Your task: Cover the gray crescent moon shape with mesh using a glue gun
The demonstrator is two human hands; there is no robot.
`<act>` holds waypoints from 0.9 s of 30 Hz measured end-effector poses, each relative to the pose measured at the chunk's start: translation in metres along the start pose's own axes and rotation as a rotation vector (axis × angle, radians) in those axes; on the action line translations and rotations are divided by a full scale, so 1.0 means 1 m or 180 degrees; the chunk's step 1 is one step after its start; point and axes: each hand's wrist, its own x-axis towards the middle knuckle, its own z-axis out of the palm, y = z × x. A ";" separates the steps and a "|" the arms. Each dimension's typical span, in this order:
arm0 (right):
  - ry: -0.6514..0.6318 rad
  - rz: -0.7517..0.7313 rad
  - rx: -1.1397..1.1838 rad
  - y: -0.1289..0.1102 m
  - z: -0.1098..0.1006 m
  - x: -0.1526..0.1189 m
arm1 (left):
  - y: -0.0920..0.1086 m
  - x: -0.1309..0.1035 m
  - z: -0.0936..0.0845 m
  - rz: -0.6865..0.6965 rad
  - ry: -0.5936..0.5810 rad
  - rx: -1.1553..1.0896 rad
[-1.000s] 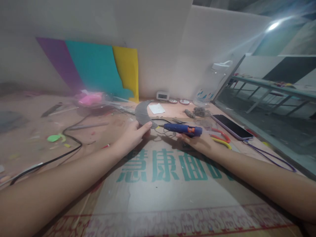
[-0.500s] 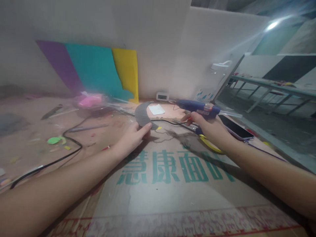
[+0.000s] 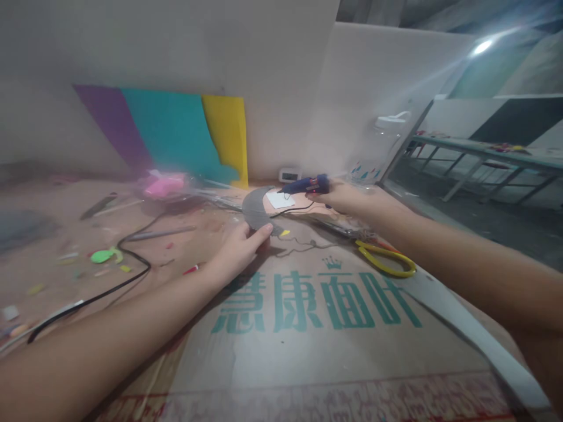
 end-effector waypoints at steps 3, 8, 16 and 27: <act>-0.0130 0.0212 -0.0097 0.010 0.018 0.022 | 0.004 -0.001 0.000 -0.0090 0.0017 0.0026; -0.0297 0.0124 0.0000 0.028 0.046 0.045 | 0.004 -0.001 0.002 -0.0057 -0.0045 -0.0116; -0.0143 -0.0317 -0.0613 0.034 0.023 0.032 | 0.006 0.000 0.004 -0.0083 0.0007 -0.0219; -0.0268 -0.1602 -0.0007 -0.012 0.031 -0.070 | 0.015 -0.006 0.000 0.0091 0.0349 -0.0308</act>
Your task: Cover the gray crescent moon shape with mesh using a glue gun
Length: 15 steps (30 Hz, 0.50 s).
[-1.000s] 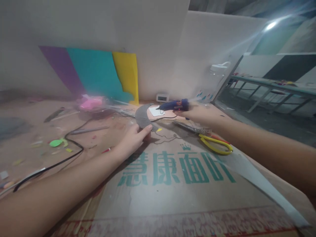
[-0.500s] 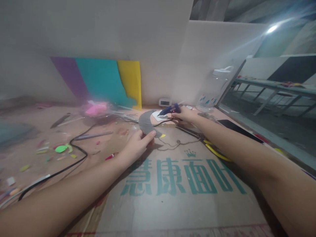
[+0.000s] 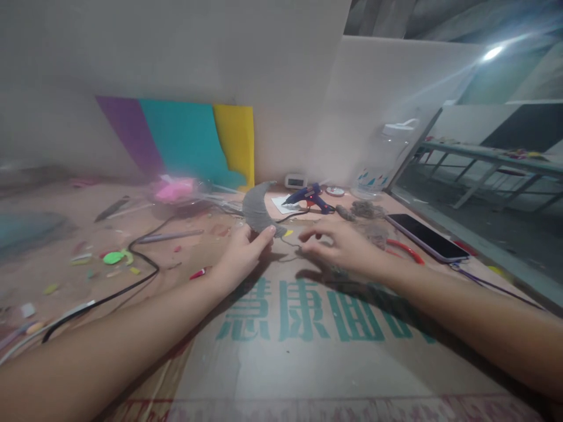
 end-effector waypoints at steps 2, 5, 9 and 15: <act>-0.0176 -0.0258 0.0003 -0.010 0.013 -0.008 | 0.001 0.000 0.000 0.0042 0.0043 0.0069; -0.0151 -0.0462 -0.0249 -0.017 0.026 -0.011 | -0.002 0.001 0.000 0.0072 0.0040 0.0150; 0.0299 -0.0916 -0.0406 -0.019 0.027 -0.010 | -0.007 0.002 0.001 0.0172 -0.0053 0.0262; 0.0866 -0.0853 0.0016 -0.016 0.012 -0.008 | -0.012 0.001 0.000 0.0282 -0.0334 0.0448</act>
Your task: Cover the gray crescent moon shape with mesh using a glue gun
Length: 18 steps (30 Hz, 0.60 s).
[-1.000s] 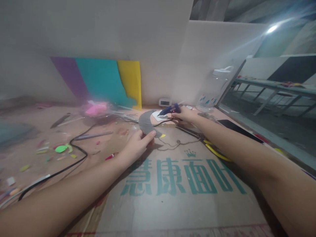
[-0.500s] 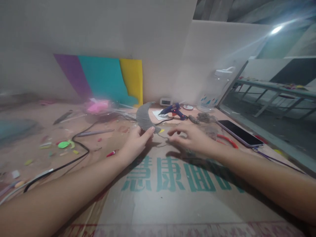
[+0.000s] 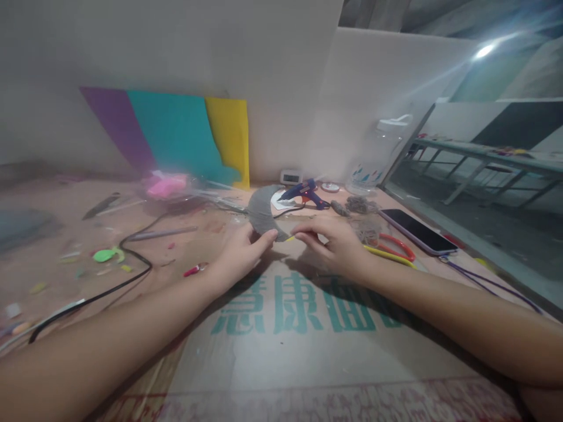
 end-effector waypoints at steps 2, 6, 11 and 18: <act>0.0063 0.0303 0.0069 0.004 -0.001 -0.001 | 0.000 0.000 0.000 0.0004 -0.0043 -0.0029; 0.0077 0.0827 0.0170 0.015 0.004 -0.005 | -0.001 0.002 -0.001 -0.0167 -0.0153 -0.0244; 0.0007 0.1087 0.0253 0.020 0.009 -0.009 | -0.004 0.003 -0.002 -0.0323 -0.0324 -0.0300; -0.0121 0.1216 0.0319 0.021 0.009 -0.012 | 0.003 0.001 -0.002 -0.0193 -0.0470 -0.0341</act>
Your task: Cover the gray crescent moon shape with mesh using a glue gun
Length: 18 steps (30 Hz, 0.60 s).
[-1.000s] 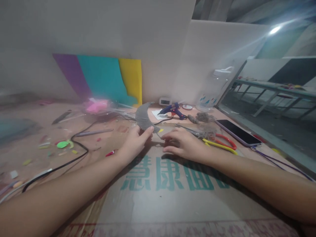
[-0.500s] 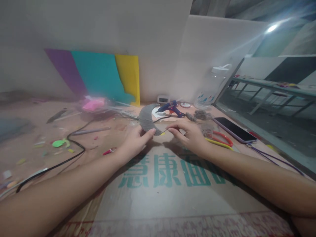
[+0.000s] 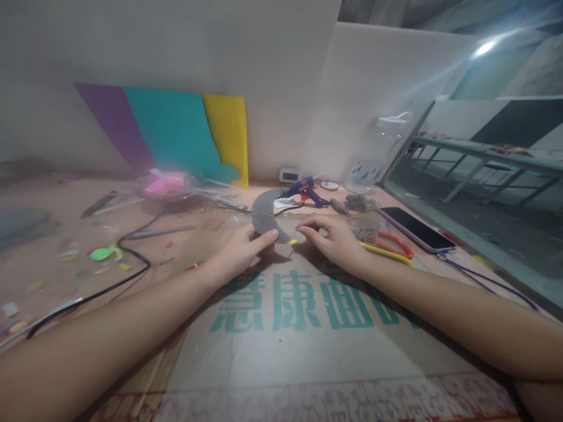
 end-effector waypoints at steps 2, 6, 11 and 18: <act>-0.0073 -0.0014 -0.0031 0.002 0.001 0.000 | 0.002 -0.001 0.000 -0.0092 0.0020 -0.0081; -0.0376 -0.0279 -0.0167 0.007 0.005 0.001 | 0.004 -0.002 0.001 -0.0221 0.0094 -0.0126; 0.0088 -0.0706 -0.0223 0.007 0.003 0.002 | 0.006 -0.002 0.002 -0.0267 0.0129 -0.0161; 0.0357 -0.0354 0.0498 -0.016 -0.006 -0.006 | 0.006 -0.003 0.002 -0.0302 0.0183 -0.0130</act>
